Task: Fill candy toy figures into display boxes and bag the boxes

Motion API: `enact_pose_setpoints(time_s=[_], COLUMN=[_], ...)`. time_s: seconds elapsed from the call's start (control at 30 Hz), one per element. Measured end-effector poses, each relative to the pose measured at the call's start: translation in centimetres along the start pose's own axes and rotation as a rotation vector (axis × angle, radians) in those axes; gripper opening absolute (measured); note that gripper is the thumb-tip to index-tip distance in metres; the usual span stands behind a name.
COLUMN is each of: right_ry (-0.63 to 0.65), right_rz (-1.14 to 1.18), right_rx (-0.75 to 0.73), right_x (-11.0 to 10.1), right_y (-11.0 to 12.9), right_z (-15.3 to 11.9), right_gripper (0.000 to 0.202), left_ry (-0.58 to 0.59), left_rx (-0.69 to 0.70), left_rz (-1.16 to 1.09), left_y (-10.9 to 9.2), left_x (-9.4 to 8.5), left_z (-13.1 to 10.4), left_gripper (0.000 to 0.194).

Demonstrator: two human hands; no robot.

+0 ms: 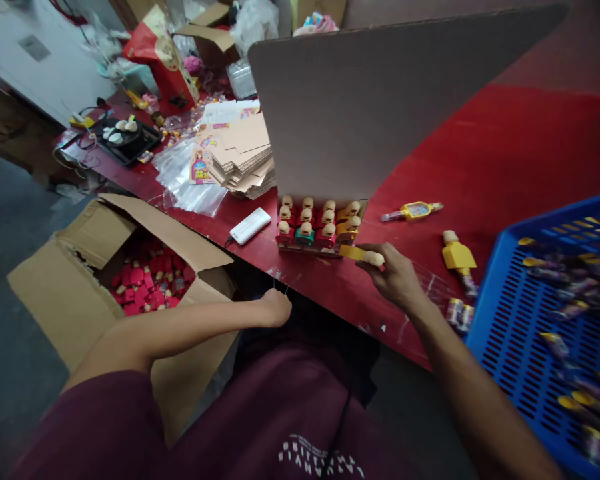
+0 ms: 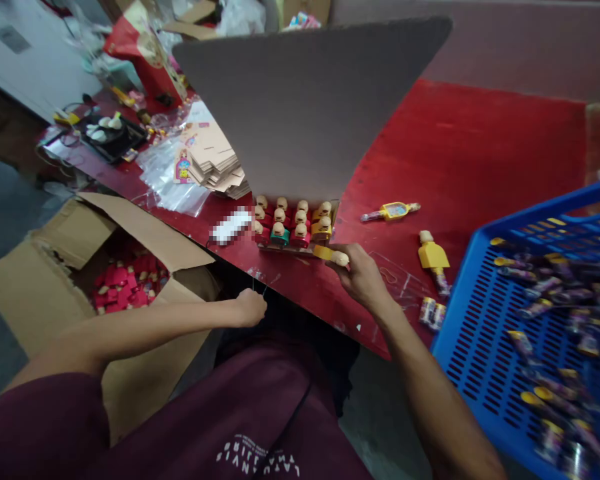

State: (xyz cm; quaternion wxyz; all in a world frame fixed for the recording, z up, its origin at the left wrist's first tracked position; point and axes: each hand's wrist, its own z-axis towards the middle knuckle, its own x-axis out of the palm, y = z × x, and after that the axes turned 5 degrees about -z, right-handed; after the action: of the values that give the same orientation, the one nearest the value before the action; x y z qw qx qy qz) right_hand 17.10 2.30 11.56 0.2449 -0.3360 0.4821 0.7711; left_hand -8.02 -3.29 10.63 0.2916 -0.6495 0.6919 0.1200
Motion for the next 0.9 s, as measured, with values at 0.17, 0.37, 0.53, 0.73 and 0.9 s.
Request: enact_pose_setpoints(time_s=[0.17, 0.37, 0.53, 0.73, 0.9], right_ry=[0.150, 0.211, 0.156, 0.184, 0.176], right_rz=[-0.064, -0.052, -0.057, -0.022, -0.045], right_rx=[-0.018, -0.038, -0.047, -0.078, -0.074], right_x=[-0.9, -1.5, -1.8, -0.9, -0.8], right_y=[-0.1, 0.1, 0.0, 0.2, 0.1], right_z=[3.1, 4.5, 2.8, 2.8, 2.6], right_gripper=[0.026, 0.029, 0.029, 0.022, 0.024], left_ry=[-0.270, -0.477, -0.342, -0.684, -0.864], left_rx=[0.030, -0.075, 0.048, -0.083, 0.220], left_rz=[0.050, 0.097, 0.096, -0.343, -0.907], left_y=[0.3, 5.4, 8.9, 9.1, 7.1], left_x=[-3.5, -7.3, -7.9, -11.0, -12.6], left_z=[-2.0, -3.1, -4.6, -3.8, -0.6], left_gripper=[0.036, 0.031, 0.040, 0.033, 0.061])
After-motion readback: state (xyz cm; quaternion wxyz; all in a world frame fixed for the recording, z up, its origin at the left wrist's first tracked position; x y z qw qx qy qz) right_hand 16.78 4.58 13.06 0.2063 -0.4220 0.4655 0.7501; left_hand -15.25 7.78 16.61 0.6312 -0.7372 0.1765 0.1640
